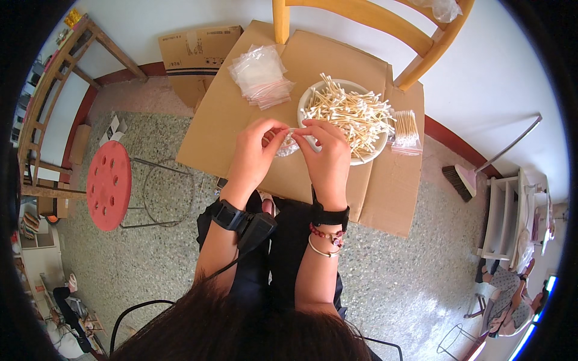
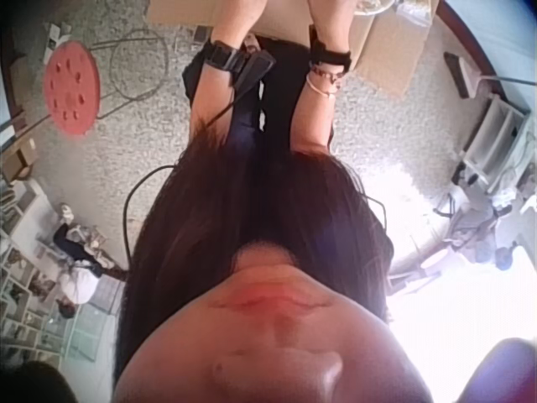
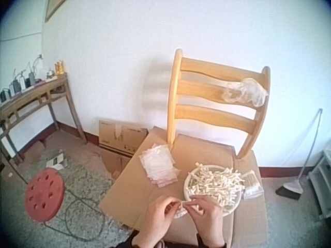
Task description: Packing cotton swabs into small plastic bags.
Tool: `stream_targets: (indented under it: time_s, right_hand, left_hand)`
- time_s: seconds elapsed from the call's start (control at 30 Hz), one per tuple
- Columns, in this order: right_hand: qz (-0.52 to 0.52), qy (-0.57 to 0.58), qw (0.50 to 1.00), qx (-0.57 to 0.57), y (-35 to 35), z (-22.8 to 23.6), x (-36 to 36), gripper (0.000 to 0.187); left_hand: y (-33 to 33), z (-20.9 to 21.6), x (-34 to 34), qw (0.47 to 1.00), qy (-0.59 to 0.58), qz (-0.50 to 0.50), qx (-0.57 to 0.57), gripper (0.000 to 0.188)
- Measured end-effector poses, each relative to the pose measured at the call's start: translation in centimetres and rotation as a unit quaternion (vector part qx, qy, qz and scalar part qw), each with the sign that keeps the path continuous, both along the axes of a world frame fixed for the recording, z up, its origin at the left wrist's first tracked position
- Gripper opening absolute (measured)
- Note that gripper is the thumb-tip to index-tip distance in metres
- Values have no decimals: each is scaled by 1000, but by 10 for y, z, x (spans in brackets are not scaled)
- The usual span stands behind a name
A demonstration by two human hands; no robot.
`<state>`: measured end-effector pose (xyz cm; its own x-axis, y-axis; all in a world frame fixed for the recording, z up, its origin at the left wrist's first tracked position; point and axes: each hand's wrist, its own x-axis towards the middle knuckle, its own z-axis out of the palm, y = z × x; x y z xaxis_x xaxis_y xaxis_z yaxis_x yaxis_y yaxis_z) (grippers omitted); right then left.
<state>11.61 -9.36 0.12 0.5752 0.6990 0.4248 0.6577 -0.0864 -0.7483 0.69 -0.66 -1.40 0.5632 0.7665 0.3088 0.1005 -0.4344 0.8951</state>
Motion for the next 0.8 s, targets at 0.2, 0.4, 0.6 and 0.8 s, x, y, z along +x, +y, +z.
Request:
stream_targets:
  time_s: [0.2, 0.4, 0.6, 0.8]
  right_hand:
    - [8, -5, 1000, -27, -4, -4, 1, 14]
    - [34, -45, 996, -75, -5, -11, 1, 18]
    - [56, -48, 993, -90, -7, -15, 1, 22]
    - [-61, 67, 996, -13, -6, 3, 5, 17]
  left_hand:
    - [0, -1, 1, 1000, 0, 1, 1, 10]
    - [1, -3, 0, 1000, 1, 0, 5, 10]
    - [0, -3, 1, 1000, 2, -5, 1, 10]
    - [4, -3, 0, 999, -14, 36, 25, 8]
